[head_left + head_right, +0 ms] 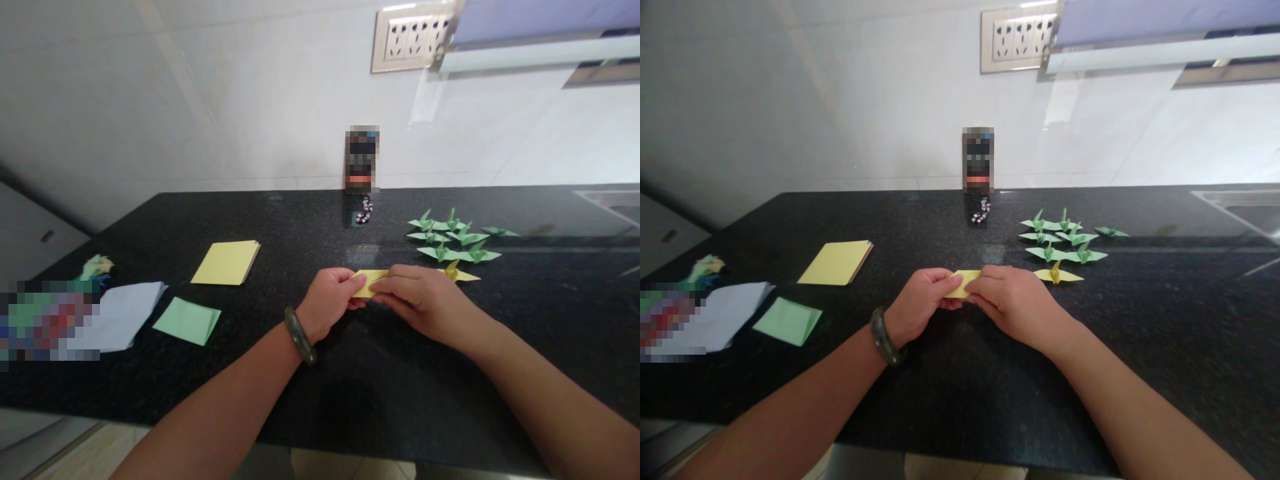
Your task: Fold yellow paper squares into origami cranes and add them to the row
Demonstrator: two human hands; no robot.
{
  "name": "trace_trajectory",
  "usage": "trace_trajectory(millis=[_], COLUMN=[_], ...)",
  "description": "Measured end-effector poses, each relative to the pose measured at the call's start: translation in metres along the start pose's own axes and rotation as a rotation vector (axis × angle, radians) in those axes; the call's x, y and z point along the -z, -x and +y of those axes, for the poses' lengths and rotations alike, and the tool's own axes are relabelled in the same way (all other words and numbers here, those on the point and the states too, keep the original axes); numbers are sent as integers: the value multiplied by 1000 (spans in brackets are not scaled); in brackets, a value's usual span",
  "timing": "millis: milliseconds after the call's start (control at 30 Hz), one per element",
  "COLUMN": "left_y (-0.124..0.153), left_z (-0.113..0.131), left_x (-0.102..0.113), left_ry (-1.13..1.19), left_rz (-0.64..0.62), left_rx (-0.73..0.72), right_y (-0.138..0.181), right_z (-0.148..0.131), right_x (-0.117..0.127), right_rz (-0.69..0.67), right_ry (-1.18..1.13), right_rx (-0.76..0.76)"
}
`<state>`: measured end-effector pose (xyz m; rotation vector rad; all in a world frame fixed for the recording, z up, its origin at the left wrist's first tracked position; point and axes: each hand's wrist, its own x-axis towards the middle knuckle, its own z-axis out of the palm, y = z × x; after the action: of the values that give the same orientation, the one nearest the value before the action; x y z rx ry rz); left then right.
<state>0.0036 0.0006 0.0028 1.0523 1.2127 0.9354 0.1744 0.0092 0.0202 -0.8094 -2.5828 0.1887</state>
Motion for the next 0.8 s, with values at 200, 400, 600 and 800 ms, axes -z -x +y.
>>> trace_trajectory(millis=[200,400,600,800], left_y=[0,2,3,2], left_z=[1,3,3,-1], left_x=[0,-3,-3,-2], left_ry=[-44,-96,-53,-26], left_rz=[8,38,35,5], left_rx=[-34,-54,-41,-43], right_y=[1,1,0,-3], right_z=[-1,-1,-1,-6], right_x=[0,-2,-5,-9], right_rz=[23,24,-7,-17], right_ry=[36,94,99,50], right_rx=[34,3,-38,-181])
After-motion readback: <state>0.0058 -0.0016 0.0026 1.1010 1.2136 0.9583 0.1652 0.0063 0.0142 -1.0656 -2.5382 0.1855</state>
